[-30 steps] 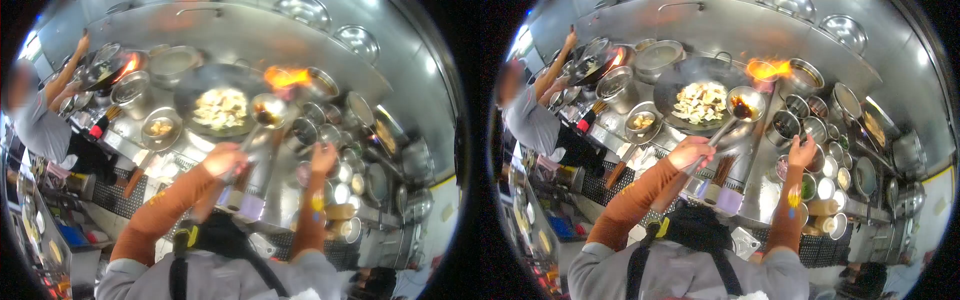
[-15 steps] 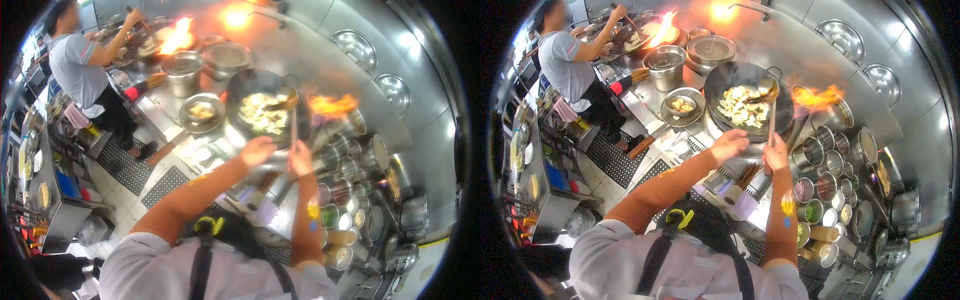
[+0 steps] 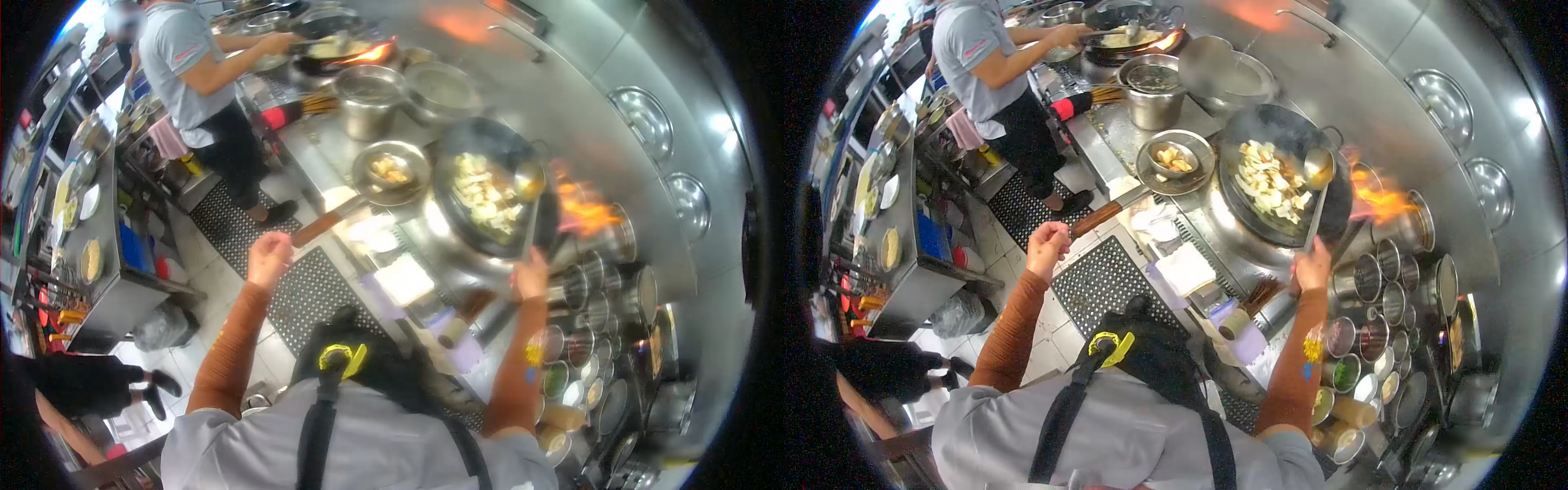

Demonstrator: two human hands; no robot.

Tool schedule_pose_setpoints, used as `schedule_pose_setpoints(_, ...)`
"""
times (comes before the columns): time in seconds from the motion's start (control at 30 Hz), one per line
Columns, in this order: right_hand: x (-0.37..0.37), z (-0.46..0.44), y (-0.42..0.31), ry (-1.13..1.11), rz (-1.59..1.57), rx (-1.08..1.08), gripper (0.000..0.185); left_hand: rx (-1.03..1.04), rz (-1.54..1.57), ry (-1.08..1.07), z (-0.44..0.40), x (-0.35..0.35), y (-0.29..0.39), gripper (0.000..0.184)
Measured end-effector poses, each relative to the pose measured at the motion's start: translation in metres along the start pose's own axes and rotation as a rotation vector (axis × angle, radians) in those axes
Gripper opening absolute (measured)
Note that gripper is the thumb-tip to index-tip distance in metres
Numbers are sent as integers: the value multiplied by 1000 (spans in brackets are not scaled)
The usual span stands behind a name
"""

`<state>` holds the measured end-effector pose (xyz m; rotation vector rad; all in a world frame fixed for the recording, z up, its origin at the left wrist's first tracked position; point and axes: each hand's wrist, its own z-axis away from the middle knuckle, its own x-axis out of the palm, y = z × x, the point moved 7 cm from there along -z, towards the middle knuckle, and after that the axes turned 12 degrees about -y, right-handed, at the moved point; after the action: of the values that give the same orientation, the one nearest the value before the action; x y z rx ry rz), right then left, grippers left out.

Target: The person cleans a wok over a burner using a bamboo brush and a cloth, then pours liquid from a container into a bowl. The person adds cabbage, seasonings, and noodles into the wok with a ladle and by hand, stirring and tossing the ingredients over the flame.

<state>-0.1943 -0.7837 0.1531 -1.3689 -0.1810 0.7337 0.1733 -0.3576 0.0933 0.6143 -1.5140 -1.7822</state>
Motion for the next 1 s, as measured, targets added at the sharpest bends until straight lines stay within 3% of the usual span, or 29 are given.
schedule_pose_setpoints(0.07, 17, -2, 16, -92, -243, 11, 55, 60, -53, -4, -1, -10, 4, 12)
schedule_pose_setpoints(0.17, 38, 8, 21, -243, -1163, 65, 51, 163, -227, -80, -26, 5, 16, 14)
schedule_pose_setpoints(0.2, 36, -3, 35, -343, -1444, 202, 50, 203, -376, -143, -47, 16, 18, 18)
schedule_pose_setpoints(0.27, 28, 2, 10, -359, -719, 97, 53, 283, -644, -231, -76, 49, 43, 25)
schedule_pose_setpoints(0.33, 30, 5, -18, -286, -171, 37, 55, 113, -665, -261, -131, 69, 27, 25)
schedule_pose_setpoints(0.37, 34, 8, -27, -217, 13, 33, 55, 347, -740, -249, -170, 79, 10, 26)
schedule_pose_setpoints(0.43, 39, 16, -44, -62, 380, 37, 57, -138, -312, -376, -230, 103, -31, 25)
schedule_pose_setpoints(0.53, 53, 11, -43, 80, 832, -294, 56, -355, -237, -367, -298, 130, -66, 24)
schedule_pose_setpoints(0.57, 62, 13, -43, 119, 983, -397, 56, -239, -369, -359, -324, 136, -84, 24)
schedule_pose_setpoints(0.6, 73, 17, -44, 80, 955, -89, 56, -118, -500, -351, -351, 140, -109, 24)
schedule_pose_setpoints(0.67, 93, 29, -53, 96, 1060, -45, 54, -386, -302, -337, -334, 143, -79, 24)
schedule_pose_setpoints(0.7, 100, 35, -52, 100, 1109, -22, 53, -368, -307, -334, -335, 143, -72, 23)
schedule_pose_setpoints(0.73, 111, 40, -56, 148, 1284, -157, 50, -349, -312, -326, -340, 141, -70, 22)
schedule_pose_setpoints(0.83, 180, 65, -119, 294, 1182, -569, 45, -267, -259, -341, -337, 136, -39, 16)
schedule_pose_setpoints(0.9, 214, 37, -84, -20, 615, -491, 40, -243, -169, -408, -345, 133, -37, 14)
schedule_pose_setpoints(0.97, 256, -9, -29, -264, -158, -87, 35, -259, -95, -497, -329, 134, -6, 14)
schedule_pose_setpoints(1.0, 270, -27, -26, -222, -334, -23, 35, -260, -32, -524, -317, 135, 14, 14)
